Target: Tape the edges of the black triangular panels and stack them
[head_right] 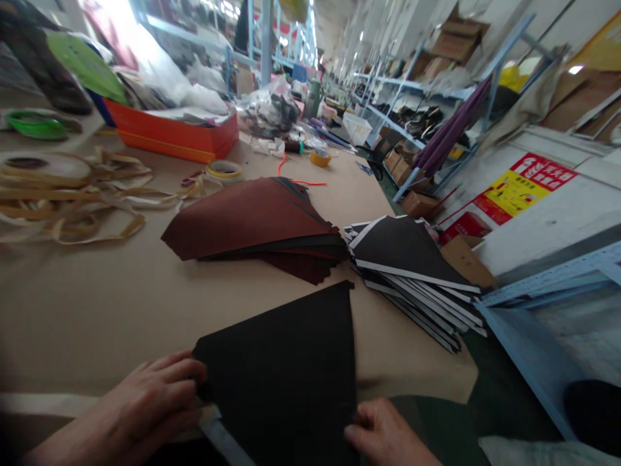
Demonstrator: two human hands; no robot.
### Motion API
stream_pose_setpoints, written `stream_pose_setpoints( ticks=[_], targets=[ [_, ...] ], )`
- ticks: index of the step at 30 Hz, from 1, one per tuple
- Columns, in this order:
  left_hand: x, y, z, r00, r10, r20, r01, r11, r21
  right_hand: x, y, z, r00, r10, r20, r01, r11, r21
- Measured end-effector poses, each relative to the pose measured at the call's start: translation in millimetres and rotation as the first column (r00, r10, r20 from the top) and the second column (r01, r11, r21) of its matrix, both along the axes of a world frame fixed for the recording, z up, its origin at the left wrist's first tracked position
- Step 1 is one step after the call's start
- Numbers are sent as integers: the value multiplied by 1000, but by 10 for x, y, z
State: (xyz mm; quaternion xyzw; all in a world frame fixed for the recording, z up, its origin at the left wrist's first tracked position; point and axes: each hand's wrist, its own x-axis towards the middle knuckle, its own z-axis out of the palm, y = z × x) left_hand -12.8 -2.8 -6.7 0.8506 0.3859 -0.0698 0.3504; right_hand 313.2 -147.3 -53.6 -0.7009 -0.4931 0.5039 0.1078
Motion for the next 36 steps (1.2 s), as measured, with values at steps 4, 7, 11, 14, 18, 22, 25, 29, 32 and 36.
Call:
stream_pose_setpoints(
  ticks=[4,7,11,14,18,22,25,29,32,36],
  targets=[
    [59,52,-1,999,-28,-31,27,999,-23,60,-97,-56,993,56,102,-54,998,-25],
    [78,64,-4,1000,21,21,-19,998,-57,194,89,171,938,2,346,-25,998,62],
    [158,12,15,972,200,122,-166,956,-242,84,459,526,998,-64,11,59,964,259],
    [259,-30,35,931,291,223,-183,895,-406,-258,706,619,963,-89,-255,153,957,244],
    [345,-42,51,903,357,238,-214,855,-472,-665,904,579,886,-41,-462,95,991,93],
    [359,-22,73,925,323,199,-222,886,-407,-808,1013,492,871,68,-487,-27,996,89],
    [376,13,93,944,292,151,-219,902,-373,-837,1067,442,882,104,-459,-64,993,102],
    [410,73,113,968,234,92,-185,910,-370,-874,1097,440,880,87,-467,-38,993,113],
    [449,115,91,972,207,110,-136,879,-457,-911,1095,491,866,107,-488,-46,990,136],
    [496,197,18,969,228,95,-138,817,-560,-830,1138,542,916,160,-367,-77,970,231]
  ],
)
